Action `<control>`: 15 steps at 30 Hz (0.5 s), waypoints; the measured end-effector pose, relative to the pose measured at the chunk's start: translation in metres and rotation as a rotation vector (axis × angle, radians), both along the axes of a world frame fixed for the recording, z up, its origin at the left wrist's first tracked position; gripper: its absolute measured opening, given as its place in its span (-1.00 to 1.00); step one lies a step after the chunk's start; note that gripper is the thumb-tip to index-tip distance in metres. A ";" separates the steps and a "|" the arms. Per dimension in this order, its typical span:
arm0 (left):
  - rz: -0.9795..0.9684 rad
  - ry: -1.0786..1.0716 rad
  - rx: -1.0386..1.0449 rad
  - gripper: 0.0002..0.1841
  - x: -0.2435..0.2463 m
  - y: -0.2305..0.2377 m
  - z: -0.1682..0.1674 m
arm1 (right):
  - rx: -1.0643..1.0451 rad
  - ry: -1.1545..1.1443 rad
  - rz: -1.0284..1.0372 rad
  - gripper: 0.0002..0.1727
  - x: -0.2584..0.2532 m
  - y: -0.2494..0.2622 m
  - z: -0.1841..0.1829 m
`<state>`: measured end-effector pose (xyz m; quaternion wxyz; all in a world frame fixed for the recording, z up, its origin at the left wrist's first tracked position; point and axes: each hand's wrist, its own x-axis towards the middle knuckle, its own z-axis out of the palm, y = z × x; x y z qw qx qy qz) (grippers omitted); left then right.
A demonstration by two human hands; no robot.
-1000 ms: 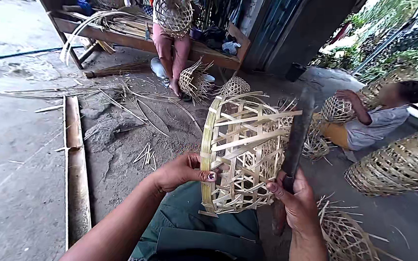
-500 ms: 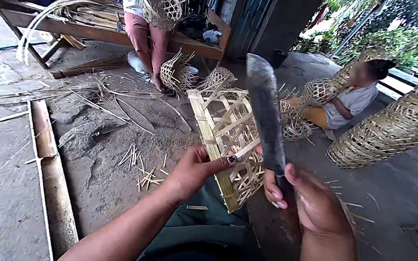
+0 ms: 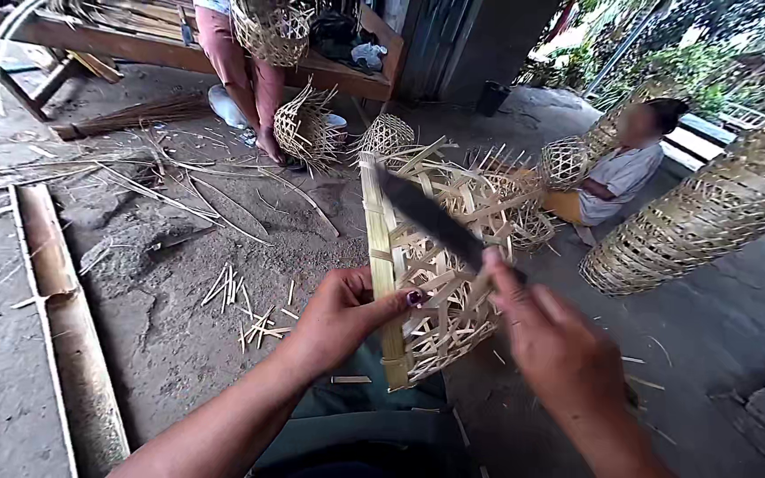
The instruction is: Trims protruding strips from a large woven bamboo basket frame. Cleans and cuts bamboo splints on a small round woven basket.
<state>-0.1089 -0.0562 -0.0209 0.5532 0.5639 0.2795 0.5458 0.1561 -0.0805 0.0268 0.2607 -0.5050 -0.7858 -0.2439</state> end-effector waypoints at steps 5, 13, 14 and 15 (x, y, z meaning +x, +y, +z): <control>0.024 0.024 -0.216 -0.91 -0.050 0.017 -0.011 | -0.347 0.617 -0.220 -0.33 0.089 0.017 0.031; 0.383 0.257 -0.238 -0.84 -0.031 0.038 -0.028 | -0.527 1.154 0.350 -0.03 -0.014 0.010 -0.038; 0.405 0.280 -0.211 -0.83 -0.029 0.037 -0.028 | -0.478 1.144 0.378 0.09 -0.026 0.013 -0.041; 0.424 0.304 -0.182 -0.81 -0.028 0.035 -0.026 | -0.436 1.127 0.398 0.19 -0.035 0.016 -0.044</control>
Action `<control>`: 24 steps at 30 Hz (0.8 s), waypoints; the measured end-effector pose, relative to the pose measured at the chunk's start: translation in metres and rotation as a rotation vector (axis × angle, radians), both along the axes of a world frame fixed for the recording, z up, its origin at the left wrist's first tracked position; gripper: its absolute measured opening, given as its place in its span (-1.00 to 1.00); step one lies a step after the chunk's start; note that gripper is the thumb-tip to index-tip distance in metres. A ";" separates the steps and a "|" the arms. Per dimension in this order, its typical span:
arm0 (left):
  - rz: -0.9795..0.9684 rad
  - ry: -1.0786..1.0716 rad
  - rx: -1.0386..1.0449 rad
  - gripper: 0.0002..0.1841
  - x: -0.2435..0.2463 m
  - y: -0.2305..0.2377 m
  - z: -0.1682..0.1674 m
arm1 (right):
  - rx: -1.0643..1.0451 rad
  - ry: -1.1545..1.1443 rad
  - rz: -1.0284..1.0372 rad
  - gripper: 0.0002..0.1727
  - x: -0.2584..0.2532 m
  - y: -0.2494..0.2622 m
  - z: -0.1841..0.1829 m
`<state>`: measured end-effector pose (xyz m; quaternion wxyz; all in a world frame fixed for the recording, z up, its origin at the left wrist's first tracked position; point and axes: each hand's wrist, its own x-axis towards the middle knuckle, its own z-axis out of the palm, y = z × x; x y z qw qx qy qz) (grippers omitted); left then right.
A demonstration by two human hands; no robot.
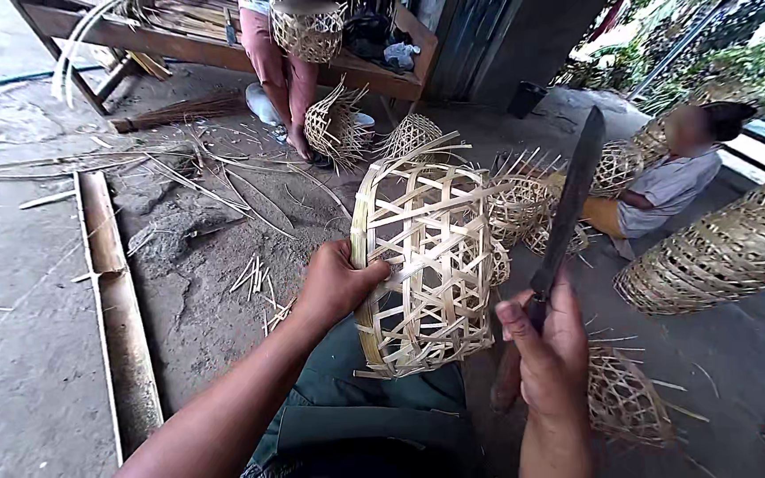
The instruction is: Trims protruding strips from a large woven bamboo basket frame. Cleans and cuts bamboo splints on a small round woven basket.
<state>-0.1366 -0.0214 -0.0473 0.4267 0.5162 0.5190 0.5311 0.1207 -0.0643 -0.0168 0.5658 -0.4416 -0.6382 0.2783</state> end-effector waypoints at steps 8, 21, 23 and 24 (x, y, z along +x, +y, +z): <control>-0.068 -0.211 0.057 -0.73 -0.012 -0.009 -0.010 | -0.049 0.070 0.072 0.36 -0.020 0.010 -0.006; -0.295 -0.578 0.122 -0.84 0.019 -0.042 0.032 | -0.112 0.132 0.364 -0.34 0.010 -0.026 0.043; -0.323 -0.555 0.194 -0.80 0.033 -0.045 0.021 | -0.220 0.144 0.497 -0.35 0.009 -0.026 0.044; -0.325 -0.542 0.220 -0.78 0.039 -0.047 0.017 | -0.243 0.129 0.534 -0.40 0.008 -0.024 0.043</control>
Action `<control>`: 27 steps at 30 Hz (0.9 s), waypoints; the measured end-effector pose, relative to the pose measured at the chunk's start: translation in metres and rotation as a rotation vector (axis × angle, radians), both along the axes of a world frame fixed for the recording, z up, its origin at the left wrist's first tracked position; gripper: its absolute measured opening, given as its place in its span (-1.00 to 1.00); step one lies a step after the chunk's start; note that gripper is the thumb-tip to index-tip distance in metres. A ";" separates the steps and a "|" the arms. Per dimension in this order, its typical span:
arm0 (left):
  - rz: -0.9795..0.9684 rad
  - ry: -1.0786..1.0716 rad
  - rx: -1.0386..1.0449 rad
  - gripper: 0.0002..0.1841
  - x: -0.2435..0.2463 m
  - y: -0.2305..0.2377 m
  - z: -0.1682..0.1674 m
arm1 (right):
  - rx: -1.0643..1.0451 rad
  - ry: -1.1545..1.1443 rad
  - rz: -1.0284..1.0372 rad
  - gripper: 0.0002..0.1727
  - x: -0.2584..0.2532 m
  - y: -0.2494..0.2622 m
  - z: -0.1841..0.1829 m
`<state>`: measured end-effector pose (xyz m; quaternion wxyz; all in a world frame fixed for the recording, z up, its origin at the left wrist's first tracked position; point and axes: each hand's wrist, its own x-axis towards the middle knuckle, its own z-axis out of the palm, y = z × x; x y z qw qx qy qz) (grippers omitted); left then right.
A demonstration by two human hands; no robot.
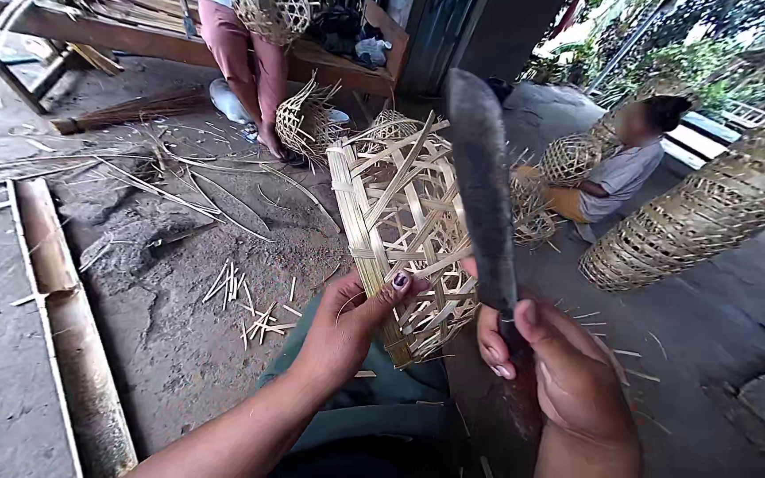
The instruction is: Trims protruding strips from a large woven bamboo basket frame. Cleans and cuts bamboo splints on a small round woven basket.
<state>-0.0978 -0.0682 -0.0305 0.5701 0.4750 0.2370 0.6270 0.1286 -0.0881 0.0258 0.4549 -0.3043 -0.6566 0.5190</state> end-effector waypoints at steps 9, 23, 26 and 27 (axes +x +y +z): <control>0.093 0.096 0.000 -0.83 0.020 -0.005 -0.009 | 0.231 -0.196 -0.186 -0.66 -0.011 0.001 -0.014; -0.016 0.224 -0.005 -0.84 -0.029 0.009 -0.005 | 0.720 -1.045 -0.936 -0.45 0.054 0.003 0.010; -0.055 0.192 -0.130 -0.88 -0.059 0.024 -0.007 | 0.242 -0.590 -1.036 -0.56 0.122 0.020 0.014; -0.009 0.208 -0.176 -0.89 -0.061 0.029 -0.009 | 0.068 -0.373 -0.985 -0.66 0.132 0.024 0.007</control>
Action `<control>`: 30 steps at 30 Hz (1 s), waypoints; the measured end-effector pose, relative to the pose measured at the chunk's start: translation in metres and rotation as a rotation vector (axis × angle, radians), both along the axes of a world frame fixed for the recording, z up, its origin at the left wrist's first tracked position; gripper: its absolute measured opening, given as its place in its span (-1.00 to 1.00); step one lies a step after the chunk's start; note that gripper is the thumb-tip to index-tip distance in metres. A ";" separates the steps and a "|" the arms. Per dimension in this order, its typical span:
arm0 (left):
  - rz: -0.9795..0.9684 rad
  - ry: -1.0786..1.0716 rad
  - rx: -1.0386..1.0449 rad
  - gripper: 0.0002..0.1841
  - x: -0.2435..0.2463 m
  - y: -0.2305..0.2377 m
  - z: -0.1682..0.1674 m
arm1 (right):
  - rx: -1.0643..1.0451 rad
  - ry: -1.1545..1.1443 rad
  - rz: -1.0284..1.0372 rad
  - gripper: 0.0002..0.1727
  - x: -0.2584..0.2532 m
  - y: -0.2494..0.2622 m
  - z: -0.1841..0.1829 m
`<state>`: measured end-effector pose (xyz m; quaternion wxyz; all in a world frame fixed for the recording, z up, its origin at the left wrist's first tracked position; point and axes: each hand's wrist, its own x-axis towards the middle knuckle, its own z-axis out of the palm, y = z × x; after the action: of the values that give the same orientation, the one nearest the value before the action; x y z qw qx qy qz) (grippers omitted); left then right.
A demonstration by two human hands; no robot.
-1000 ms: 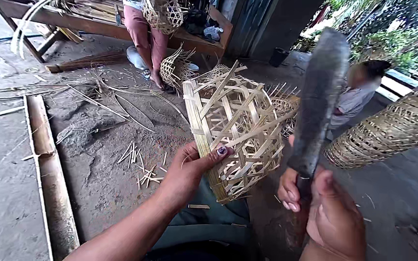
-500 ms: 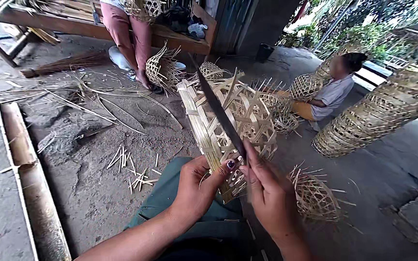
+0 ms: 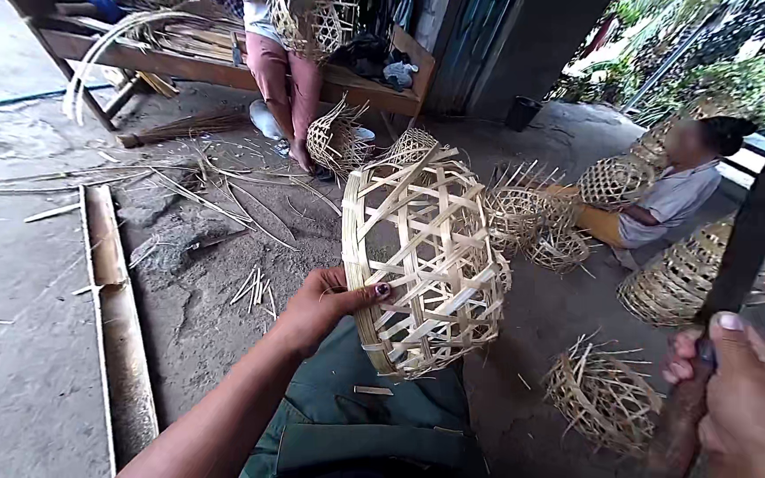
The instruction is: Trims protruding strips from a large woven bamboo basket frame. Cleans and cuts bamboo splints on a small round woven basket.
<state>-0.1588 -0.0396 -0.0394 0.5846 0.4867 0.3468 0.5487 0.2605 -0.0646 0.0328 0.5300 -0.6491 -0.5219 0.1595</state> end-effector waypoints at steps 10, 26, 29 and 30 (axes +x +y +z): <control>0.174 0.029 0.093 -0.63 0.017 0.000 -0.007 | 0.175 0.108 0.537 0.29 -0.119 0.009 -0.041; 0.144 -0.586 -0.414 -0.64 -0.039 -0.024 0.007 | 0.117 0.133 0.685 0.22 -0.164 0.029 -0.059; 0.059 -0.534 -0.352 -0.62 -0.034 -0.030 0.003 | 0.114 0.145 0.706 0.17 -0.157 0.031 -0.060; 0.026 -0.511 -0.306 -0.65 -0.032 -0.031 0.001 | 0.112 0.156 0.723 0.16 -0.153 0.031 -0.061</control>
<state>-0.1903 -0.0709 -0.0388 0.7126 0.2344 0.2733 0.6021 0.1075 -0.0331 -0.0280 0.5123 -0.3787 -0.6834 0.3565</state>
